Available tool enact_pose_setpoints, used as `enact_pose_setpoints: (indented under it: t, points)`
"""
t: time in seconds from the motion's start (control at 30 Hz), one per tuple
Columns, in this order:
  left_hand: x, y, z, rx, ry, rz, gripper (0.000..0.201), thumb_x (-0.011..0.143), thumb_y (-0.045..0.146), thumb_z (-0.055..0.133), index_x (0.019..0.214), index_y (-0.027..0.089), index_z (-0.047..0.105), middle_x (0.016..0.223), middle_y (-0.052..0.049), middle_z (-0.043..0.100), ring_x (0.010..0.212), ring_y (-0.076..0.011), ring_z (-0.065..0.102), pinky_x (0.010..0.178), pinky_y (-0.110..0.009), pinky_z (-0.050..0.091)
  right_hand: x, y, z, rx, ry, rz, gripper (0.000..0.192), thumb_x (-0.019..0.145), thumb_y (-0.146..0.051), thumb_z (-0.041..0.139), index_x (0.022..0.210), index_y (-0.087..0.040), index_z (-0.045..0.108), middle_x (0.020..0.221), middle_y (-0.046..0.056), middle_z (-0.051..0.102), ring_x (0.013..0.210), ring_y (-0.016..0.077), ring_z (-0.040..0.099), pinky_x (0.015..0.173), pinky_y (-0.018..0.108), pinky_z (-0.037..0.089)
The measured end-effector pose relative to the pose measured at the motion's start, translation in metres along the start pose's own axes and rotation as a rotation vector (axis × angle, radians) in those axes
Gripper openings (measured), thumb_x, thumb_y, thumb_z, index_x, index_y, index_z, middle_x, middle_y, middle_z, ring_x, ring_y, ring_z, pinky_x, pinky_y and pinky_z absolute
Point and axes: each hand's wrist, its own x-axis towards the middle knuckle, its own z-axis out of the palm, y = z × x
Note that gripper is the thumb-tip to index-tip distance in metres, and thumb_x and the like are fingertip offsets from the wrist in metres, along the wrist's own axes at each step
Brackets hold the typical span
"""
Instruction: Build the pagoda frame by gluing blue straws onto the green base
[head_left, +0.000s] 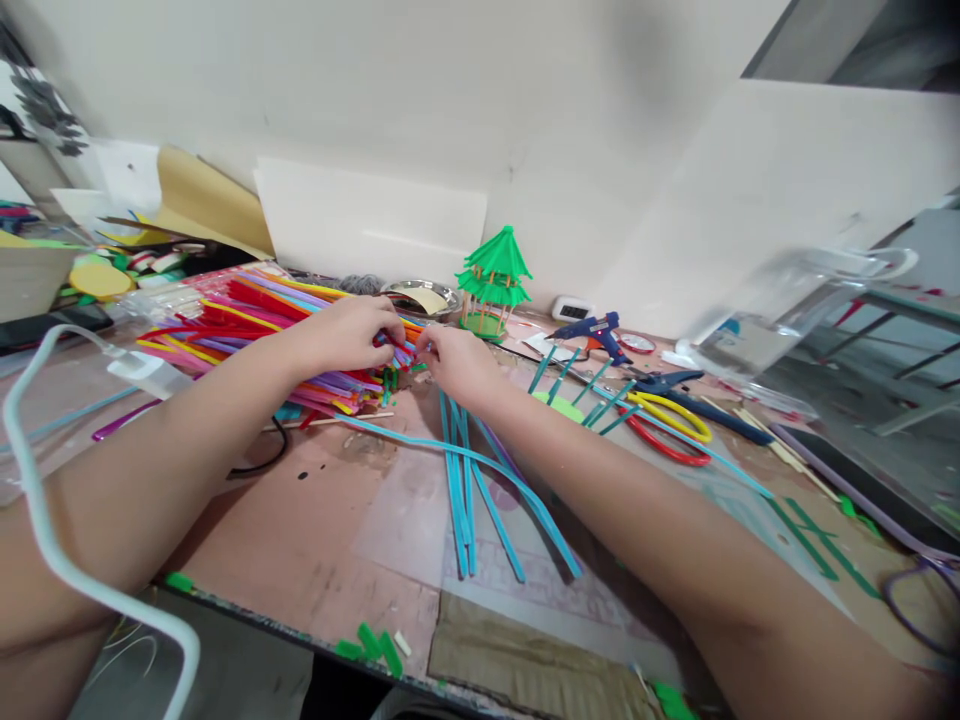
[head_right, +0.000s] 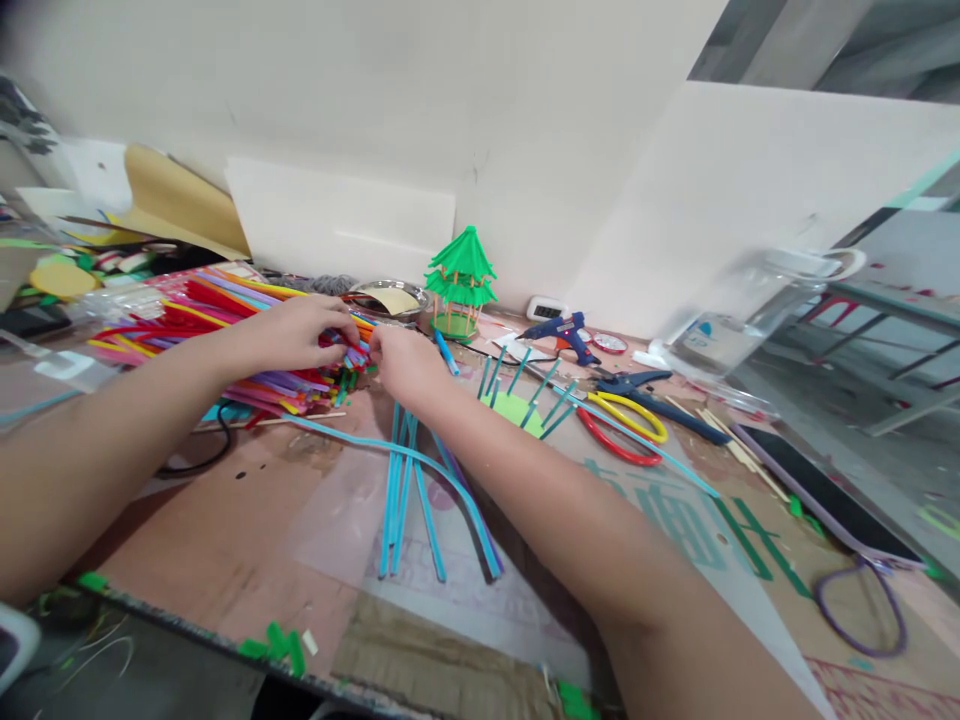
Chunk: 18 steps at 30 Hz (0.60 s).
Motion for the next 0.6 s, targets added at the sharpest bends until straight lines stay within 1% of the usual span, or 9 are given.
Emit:
enact_pose_setpoints:
  t: [0.13, 0.23, 0.33, 0.43, 0.5, 0.6]
  points:
    - [0.0, -0.002, 0.001, -0.014, -0.022, -0.023, 0.031, 0.079, 0.028, 0.05, 0.095, 0.021, 0.075, 0.102, -0.007, 0.068, 0.093, -0.0232, 0.066, 0.084, -0.032, 0.048, 0.005, -0.001, 0.004, 0.007, 0.006, -0.009, 0.025, 0.098, -0.019, 0.048, 0.107, -0.02, 0.071, 0.109, 0.006, 0.076, 0.102, 0.021, 0.069, 0.085, 0.028, 0.047]
    - [0.0, -0.001, 0.0, -0.001, -0.033, -0.054, 0.029, 0.084, 0.031, 0.049, 0.089, 0.021, 0.075, 0.103, -0.006, 0.07, 0.093, -0.0218, 0.067, 0.083, -0.03, 0.047, 0.01, 0.0, 0.007, -0.015, -0.009, 0.002, 0.028, 0.098, -0.018, 0.046, 0.104, -0.019, 0.073, 0.107, 0.008, 0.076, 0.1, 0.023, 0.069, 0.085, 0.03, 0.047]
    - [0.0, 0.003, 0.001, 0.028, -0.025, -0.085, 0.032, 0.089, 0.035, 0.047, 0.085, 0.02, 0.075, 0.101, -0.007, 0.071, 0.089, -0.0213, 0.067, 0.078, -0.03, 0.046, 0.014, 0.001, 0.01, -0.046, -0.03, 0.016, 0.03, 0.098, -0.018, 0.044, 0.103, -0.018, 0.074, 0.106, 0.01, 0.076, 0.1, 0.0245, 0.07, 0.085, 0.031, 0.048]
    - [0.001, 0.006, 0.004, 0.055, 0.01, -0.115, 0.034, 0.094, 0.038, 0.046, 0.095, 0.019, 0.075, 0.1, -0.007, 0.071, 0.088, -0.0222, 0.067, 0.073, -0.03, 0.044, 0.017, 0.0, 0.011, -0.07, -0.063, 0.011, 0.028, 0.098, -0.022, 0.048, 0.104, -0.017, 0.074, 0.107, 0.011, 0.076, 0.1, 0.0244, 0.07, 0.084, 0.031, 0.048]
    - [0.001, 0.007, 0.006, 0.068, 0.017, -0.115, 0.033, 0.094, 0.037, 0.048, 0.101, 0.019, 0.075, 0.103, -0.007, 0.072, 0.09, -0.0224, 0.067, 0.072, -0.03, 0.043, 0.017, -0.002, 0.011, -0.086, -0.083, 0.01, 0.026, 0.097, -0.023, 0.05, 0.105, -0.017, 0.074, 0.107, 0.012, 0.076, 0.099, 0.0244, 0.07, 0.083, 0.03, 0.049]
    - [0.001, 0.004, 0.007, 0.079, -0.005, -0.095, 0.031, 0.094, 0.036, 0.05, 0.099, 0.021, 0.077, 0.107, -0.006, 0.073, 0.091, -0.0219, 0.068, 0.073, -0.029, 0.043, 0.017, -0.007, 0.008, -0.116, -0.094, 0.02, 0.028, 0.097, -0.02, 0.046, 0.107, -0.015, 0.072, 0.107, 0.013, 0.076, 0.098, 0.0256, 0.071, 0.08, 0.031, 0.049]
